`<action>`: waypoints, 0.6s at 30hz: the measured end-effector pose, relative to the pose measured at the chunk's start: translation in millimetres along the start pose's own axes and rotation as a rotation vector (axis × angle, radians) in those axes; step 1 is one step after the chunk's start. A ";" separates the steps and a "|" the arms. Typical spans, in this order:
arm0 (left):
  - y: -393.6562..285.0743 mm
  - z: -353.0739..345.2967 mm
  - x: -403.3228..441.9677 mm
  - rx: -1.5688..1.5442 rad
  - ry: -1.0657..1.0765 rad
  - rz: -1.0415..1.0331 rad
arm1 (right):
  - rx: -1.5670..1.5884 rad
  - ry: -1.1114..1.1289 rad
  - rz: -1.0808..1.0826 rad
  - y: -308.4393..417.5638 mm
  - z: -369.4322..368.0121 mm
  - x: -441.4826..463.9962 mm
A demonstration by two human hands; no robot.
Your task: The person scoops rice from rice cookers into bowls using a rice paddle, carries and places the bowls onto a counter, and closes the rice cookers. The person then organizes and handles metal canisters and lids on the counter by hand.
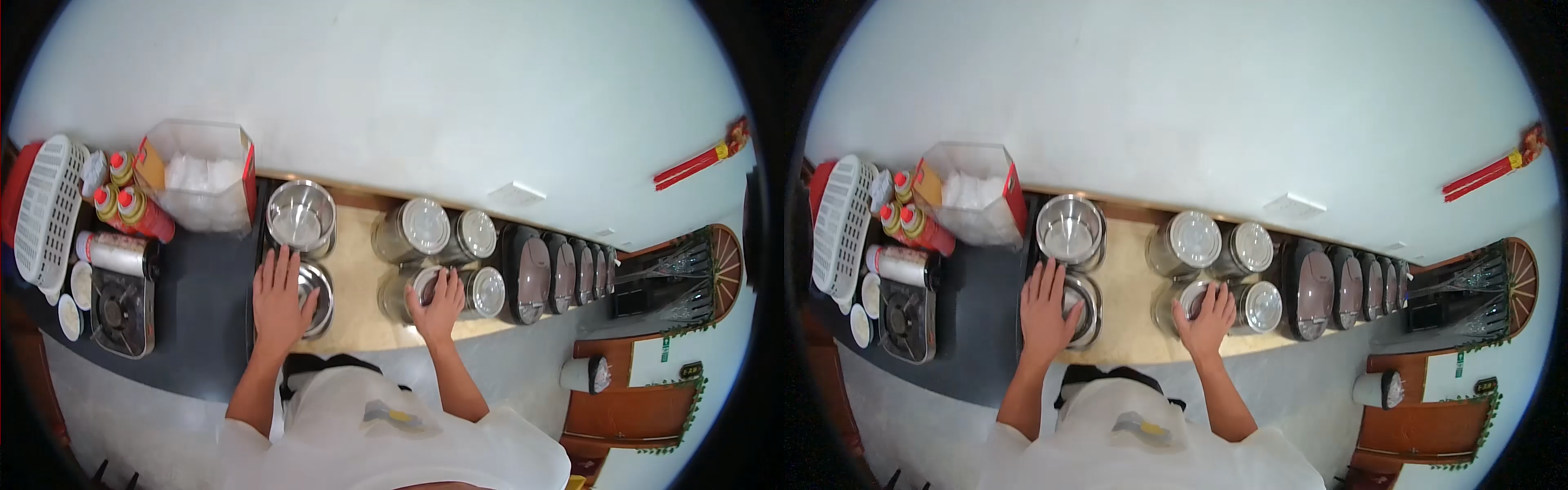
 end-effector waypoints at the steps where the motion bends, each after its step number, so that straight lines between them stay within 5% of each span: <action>1: -1.7 1.5 1.1 0.010 -0.028 -0.017 | 0.008 -0.008 0.005 -0.2 1.2 0.9; 18: -8.8 -1.3 -1.5 0.098 -0.053 0.011 | 0.128 -0.021 0.092 -46.0 14.0 0.1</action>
Point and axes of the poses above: each hand's wrist, its own x-axis towards the middle knuckle, its own z-axis out of the back of the hand, y = z × x, the point moved 3 cm from there along x, towards the middle knuckle, and after that the axes turned 7 degrees about -y, right-handed, at the moved point
